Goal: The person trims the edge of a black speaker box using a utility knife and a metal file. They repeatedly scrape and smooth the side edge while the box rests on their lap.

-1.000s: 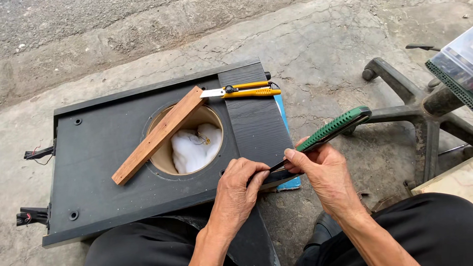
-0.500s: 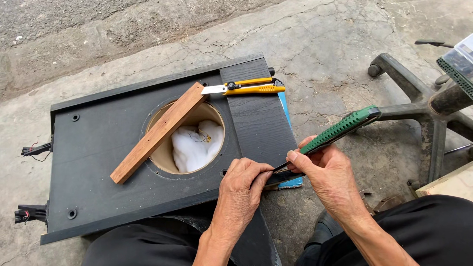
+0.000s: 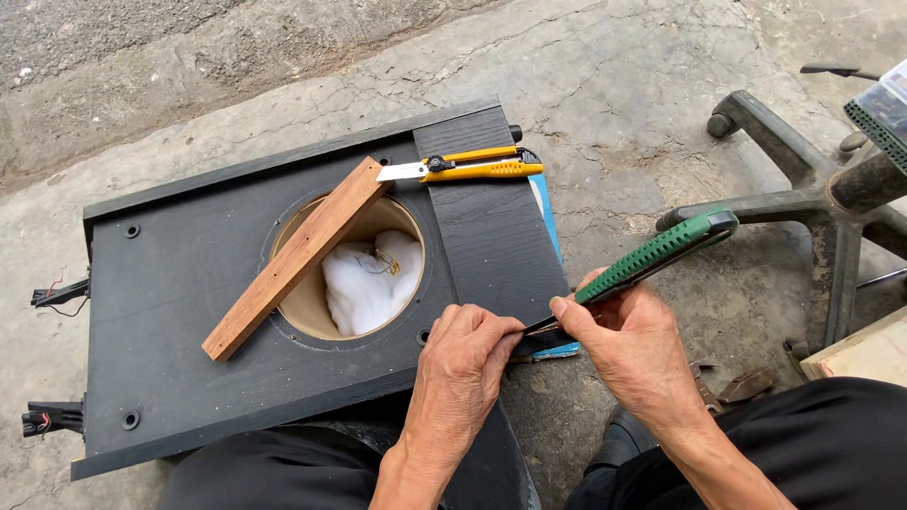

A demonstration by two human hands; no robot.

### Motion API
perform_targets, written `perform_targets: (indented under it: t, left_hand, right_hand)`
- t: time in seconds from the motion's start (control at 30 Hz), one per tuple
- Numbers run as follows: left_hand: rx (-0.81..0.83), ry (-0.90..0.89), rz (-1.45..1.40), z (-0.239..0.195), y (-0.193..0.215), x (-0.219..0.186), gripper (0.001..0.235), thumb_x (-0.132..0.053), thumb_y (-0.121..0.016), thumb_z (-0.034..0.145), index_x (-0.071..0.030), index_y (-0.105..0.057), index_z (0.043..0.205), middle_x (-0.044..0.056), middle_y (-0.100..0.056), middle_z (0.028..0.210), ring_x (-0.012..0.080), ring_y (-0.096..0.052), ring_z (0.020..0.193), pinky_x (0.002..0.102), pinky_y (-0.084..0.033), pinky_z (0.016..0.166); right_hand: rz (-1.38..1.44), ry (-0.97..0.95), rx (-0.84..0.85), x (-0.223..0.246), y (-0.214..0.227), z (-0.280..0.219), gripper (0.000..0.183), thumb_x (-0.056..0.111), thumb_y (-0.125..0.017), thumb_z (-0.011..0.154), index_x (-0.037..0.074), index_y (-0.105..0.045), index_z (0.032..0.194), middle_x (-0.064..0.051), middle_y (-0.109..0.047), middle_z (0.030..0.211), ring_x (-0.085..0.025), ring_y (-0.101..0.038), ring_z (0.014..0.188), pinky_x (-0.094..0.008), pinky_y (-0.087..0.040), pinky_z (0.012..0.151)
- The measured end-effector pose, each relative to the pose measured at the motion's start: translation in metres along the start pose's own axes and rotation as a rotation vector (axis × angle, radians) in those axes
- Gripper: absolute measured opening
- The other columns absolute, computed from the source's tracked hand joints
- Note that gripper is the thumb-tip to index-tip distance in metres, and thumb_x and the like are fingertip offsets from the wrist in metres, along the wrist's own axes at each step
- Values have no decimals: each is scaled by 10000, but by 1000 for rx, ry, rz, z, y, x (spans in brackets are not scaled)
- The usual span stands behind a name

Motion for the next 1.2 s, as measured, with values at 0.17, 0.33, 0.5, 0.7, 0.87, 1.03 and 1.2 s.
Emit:
perform_targets:
  t: [0.17, 0.33, 0.5, 0.7, 0.87, 1.03, 1.2]
  left_hand:
    - [-42, -39, 26, 5, -1, -7, 71, -208, -663, 1006, -177, -711, 1048, -5, -610, 874, 225, -541, 834, 375, -385, 725]
    - [-64, -76, 40, 11, -17, -11, 65, -200, -689, 1005, -177, -711, 1062, -23, -587, 873, 204, -517, 806, 364, -372, 724]
    - [-65, -69, 10, 19, -24, -13, 85, -211, -674, 1010, -182, -726, 1071, -9, -592, 882, 214, -521, 814, 357, -399, 713]
    - [-76, -60, -8, 21, -30, -15, 74, -215, -701, 995, -189, -724, 1060, -10, -598, 870, 216, -520, 814, 362, -387, 711]
    - [-40, -62, -111, 30, -32, -25, 78, -189, -666, 1005, -151, -710, 1056, 15, -630, 909, 232, -538, 854, 368, -387, 752]
    - [-53, -11, -212, 20, -6, -24, 67, -143, -659, 1000, -122, -702, 1047, 28, -656, 920, 213, -596, 860, 332, -486, 792]
    - [-75, 45, -152, 7, 11, -18, 68, -153, -639, 1007, -104, -686, 1015, 16, -668, 918, 196, -616, 828, 326, -499, 773]
  right_hand:
    - [33, 47, 6, -12, 2, 10, 167, 156, -820, 868, 109, -674, 934, 8, -719, 784, -93, -663, 728, -241, -513, 742]
    - [56, 53, 21, -9, 18, 13, 183, 128, -779, 900, 81, -629, 806, -55, -766, 725, -147, -795, 726, -229, -533, 736]
    - [96, -15, 0, -3, 25, 16, 168, 111, -775, 901, 68, -614, 876, -84, -766, 774, -198, -821, 760, -256, -588, 788]
    - [208, 80, -8, -15, 26, 21, 193, 59, -757, 908, 37, -584, 823, -93, -672, 733, -218, -777, 688, -327, -688, 722]
    - [276, 158, -75, -13, 33, 19, 167, 1, -737, 915, 13, -574, 954, -128, -657, 813, -264, -754, 694, -355, -685, 730]
    - [325, 144, 18, -8, 23, 9, 204, 18, -763, 891, 43, -590, 997, -115, -738, 853, -214, -743, 737, -307, -636, 786]
    - [259, 146, 96, -9, 2, 8, 214, 32, -809, 864, 61, -641, 994, -45, -720, 837, -122, -671, 741, -256, -584, 754]
Point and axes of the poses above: each hand's wrist, its own z-axis towards the middle knuckle, its own y-axis out of the back of the hand, x = y × z, the point moved 1 cm from there along z, towards the middle knuckle
